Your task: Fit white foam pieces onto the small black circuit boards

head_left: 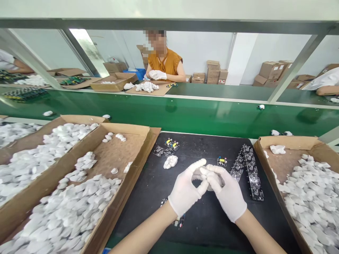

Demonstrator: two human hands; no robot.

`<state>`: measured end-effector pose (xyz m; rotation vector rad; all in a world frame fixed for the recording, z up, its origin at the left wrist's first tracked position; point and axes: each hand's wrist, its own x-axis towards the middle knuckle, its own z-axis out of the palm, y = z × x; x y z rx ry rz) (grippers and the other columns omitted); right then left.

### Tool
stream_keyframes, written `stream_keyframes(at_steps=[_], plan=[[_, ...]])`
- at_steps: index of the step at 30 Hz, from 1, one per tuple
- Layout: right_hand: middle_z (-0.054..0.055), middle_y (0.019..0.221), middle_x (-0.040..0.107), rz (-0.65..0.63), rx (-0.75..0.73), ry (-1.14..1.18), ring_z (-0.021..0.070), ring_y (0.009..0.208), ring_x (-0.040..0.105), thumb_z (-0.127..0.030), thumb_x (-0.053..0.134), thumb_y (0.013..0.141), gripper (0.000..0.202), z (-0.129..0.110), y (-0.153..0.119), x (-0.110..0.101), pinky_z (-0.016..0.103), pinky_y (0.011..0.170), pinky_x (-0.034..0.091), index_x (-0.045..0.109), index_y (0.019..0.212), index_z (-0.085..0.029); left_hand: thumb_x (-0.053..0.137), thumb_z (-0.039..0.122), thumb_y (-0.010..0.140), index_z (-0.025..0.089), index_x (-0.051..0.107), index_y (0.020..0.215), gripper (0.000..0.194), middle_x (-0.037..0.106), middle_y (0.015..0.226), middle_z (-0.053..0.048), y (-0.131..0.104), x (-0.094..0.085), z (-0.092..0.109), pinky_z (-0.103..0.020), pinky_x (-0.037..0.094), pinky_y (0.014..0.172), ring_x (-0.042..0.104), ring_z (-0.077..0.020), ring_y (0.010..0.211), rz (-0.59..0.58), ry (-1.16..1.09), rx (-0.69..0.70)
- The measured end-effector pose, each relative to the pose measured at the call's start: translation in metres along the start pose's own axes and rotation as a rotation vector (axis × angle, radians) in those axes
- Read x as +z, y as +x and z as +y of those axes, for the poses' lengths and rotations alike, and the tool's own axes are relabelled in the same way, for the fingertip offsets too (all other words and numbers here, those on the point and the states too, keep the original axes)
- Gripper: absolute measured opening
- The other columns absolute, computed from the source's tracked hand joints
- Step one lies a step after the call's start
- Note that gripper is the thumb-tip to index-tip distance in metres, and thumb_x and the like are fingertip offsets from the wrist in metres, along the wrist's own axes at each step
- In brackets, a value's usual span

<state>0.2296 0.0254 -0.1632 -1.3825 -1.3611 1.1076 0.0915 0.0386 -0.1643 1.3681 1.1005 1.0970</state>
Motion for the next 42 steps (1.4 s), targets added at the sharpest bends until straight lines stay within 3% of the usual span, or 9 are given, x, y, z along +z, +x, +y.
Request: stream_keyframes(at_steps=[4,8,11,17,21,25,31,37,42], plan=[[0.004,0.107,0.067,0.020,-0.003,-0.122,0.0233,0.099,0.062,-0.037,0.058,0.081,0.026,0.000,-0.002,0.000,0.040,0.090,0.049,0.063,0.103,-0.026,0.063,0.015,0.065,0.013,0.052,0.119,0.055,0.066,0.106,-0.011,0.000,-0.002,0.004,-0.033,0.054,0.080,0.066,-0.0178,0.081,-0.013,-0.042,-0.063],[0.002,0.072,0.066,0.012,0.058,0.170,0.0164,0.063,0.061,-0.041,0.060,0.080,0.027,-0.008,-0.003,0.005,0.031,0.062,0.053,0.062,0.098,-0.020,0.069,0.013,0.060,0.012,0.055,0.110,0.051,0.067,0.084,-0.005,0.004,-0.005,0.008,-0.026,0.053,0.069,0.062,-0.0134,0.071,-0.007,-0.296,-0.154],[-0.003,0.054,0.056,0.008,0.118,0.359,0.0104,0.044,0.048,-0.044,0.065,0.074,0.033,-0.018,-0.001,0.006,0.023,0.041,0.042,0.061,0.092,-0.017,0.076,0.016,0.058,0.012,0.059,0.103,0.048,0.066,0.080,-0.004,0.006,-0.007,0.007,-0.025,0.052,0.066,0.061,-0.0133,0.070,-0.007,-0.449,-0.186],[-0.004,0.054,0.052,0.052,0.109,0.388,0.0076,0.043,0.040,-0.045,0.067,0.073,0.033,-0.016,0.000,0.005,0.021,0.039,0.035,0.062,0.089,-0.017,0.076,0.029,0.064,0.013,0.057,0.104,0.047,0.067,0.087,-0.009,0.005,-0.007,0.008,-0.030,0.052,0.055,0.063,-0.0185,0.067,-0.126,-0.583,-0.220],[-0.005,0.051,0.049,0.013,0.085,0.404,0.0092,0.045,0.043,-0.041,0.065,0.077,0.028,-0.014,-0.001,0.007,0.023,0.045,0.040,0.061,0.092,-0.017,0.080,0.017,0.058,0.013,0.060,0.100,0.047,0.068,0.085,-0.006,0.005,-0.005,0.009,-0.026,0.052,0.065,0.063,-0.0146,0.070,-0.044,-0.480,-0.201],[-0.005,0.050,0.047,0.003,0.131,0.417,0.0069,0.040,0.036,-0.046,0.066,0.073,0.035,-0.016,0.001,0.004,0.020,0.036,0.030,0.062,0.088,-0.016,0.080,0.018,0.059,0.012,0.062,0.097,0.043,0.069,0.086,-0.007,0.006,-0.007,0.006,-0.027,0.052,0.070,0.064,-0.0158,0.076,-0.028,-0.547,-0.217],[-0.005,0.050,0.049,0.028,0.139,0.395,0.0066,0.039,0.035,-0.049,0.061,0.076,0.038,-0.013,0.004,-0.002,0.019,0.036,0.027,0.062,0.094,-0.016,0.070,0.029,0.072,0.012,0.061,0.099,0.032,0.067,0.078,-0.007,0.006,-0.009,0.014,-0.036,0.052,0.056,0.064,-0.0209,0.062,-0.230,-0.719,-0.218],[-0.003,0.054,0.052,0.065,0.114,0.378,0.0073,0.043,0.038,-0.046,0.067,0.070,0.034,-0.023,0.001,0.002,0.020,0.038,0.030,0.063,0.087,-0.016,0.081,0.022,0.057,0.013,0.063,0.092,0.040,0.068,0.081,-0.006,0.005,-0.006,0.011,-0.029,0.052,0.064,0.063,-0.0171,0.070,-0.006,-0.524,-0.196],[-0.004,0.052,0.050,-0.018,0.160,0.387,0.0062,0.040,0.035,-0.050,0.061,0.076,0.038,-0.015,0.001,-0.003,0.019,0.036,0.026,0.063,0.093,-0.016,0.079,0.027,0.061,0.012,0.064,0.088,0.034,0.068,0.079,-0.007,0.007,-0.011,0.010,-0.035,0.053,0.059,0.064,-0.0216,0.069,-0.135,-0.632,-0.259]])
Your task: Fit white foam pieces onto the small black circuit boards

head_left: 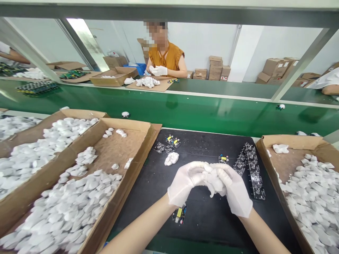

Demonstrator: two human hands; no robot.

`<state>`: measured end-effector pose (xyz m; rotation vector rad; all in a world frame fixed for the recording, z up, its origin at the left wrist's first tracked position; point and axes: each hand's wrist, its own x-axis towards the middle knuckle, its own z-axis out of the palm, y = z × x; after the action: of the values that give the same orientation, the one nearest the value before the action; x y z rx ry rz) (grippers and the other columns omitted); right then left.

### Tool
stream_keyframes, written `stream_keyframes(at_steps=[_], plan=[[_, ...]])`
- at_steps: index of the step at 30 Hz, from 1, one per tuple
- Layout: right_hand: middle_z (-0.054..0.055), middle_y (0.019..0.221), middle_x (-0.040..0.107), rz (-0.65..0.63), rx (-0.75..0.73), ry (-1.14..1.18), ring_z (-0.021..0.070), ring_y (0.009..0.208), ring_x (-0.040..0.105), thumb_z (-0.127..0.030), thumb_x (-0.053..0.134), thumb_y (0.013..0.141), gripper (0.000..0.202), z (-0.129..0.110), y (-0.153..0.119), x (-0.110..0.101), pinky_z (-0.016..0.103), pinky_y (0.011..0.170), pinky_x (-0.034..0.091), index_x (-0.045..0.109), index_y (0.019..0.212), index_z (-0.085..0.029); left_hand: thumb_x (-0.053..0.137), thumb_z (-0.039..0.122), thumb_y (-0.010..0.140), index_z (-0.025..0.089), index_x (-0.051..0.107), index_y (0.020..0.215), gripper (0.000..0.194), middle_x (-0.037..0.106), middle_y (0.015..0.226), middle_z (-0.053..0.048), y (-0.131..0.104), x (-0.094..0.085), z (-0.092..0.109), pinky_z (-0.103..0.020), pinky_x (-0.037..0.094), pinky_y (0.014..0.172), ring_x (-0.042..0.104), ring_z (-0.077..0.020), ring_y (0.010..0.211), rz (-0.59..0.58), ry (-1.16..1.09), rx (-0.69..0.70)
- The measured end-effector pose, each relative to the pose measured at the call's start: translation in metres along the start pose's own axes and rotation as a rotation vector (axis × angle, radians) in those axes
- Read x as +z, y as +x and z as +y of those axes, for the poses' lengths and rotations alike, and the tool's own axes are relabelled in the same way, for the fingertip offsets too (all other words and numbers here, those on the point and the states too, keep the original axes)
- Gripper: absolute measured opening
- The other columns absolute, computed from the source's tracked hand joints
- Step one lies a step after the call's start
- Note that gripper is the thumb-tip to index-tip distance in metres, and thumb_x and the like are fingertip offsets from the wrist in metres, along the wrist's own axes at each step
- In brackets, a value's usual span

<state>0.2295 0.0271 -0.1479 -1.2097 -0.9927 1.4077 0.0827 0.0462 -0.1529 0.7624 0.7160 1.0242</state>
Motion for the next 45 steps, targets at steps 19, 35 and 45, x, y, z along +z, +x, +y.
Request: stream_keyframes(at_steps=[19,35,45], plan=[[-0.005,0.042,0.049,0.012,0.024,0.027,0.0078,0.034,0.039,-0.053,0.065,0.072,0.039,-0.002,-0.002,0.007,0.021,0.036,0.035,0.060,0.079,-0.015,0.078,0.029,0.061,0.012,0.062,0.081,0.031,0.069,0.074,-0.006,-0.006,0.008,-0.008,-0.030,0.052,0.047,0.062,-0.0162,0.054,0.050,0.052,0.089],[-0.009,0.038,0.037,0.085,-0.030,0.085,0.0080,0.036,0.032,-0.049,0.063,0.076,0.036,-0.006,0.000,0.006,0.024,0.040,0.036,0.059,0.084,-0.015,0.082,0.017,0.053,0.011,0.068,0.086,0.036,0.069,0.078,-0.006,0.005,-0.001,0.002,-0.030,0.050,0.070,0.063,-0.0153,0.070,0.176,-0.035,0.006],[-0.001,0.074,0.062,-0.262,0.027,-0.156,0.0136,0.063,0.060,-0.030,0.062,0.079,0.029,0.004,-0.016,0.025,0.037,0.082,0.051,0.053,0.104,-0.018,0.061,0.031,0.068,0.013,0.067,0.082,0.024,0.049,0.053,0.003,0.008,-0.038,0.052,-0.022,0.037,0.048,0.040,-0.0067,0.045,0.406,0.114,0.323]])
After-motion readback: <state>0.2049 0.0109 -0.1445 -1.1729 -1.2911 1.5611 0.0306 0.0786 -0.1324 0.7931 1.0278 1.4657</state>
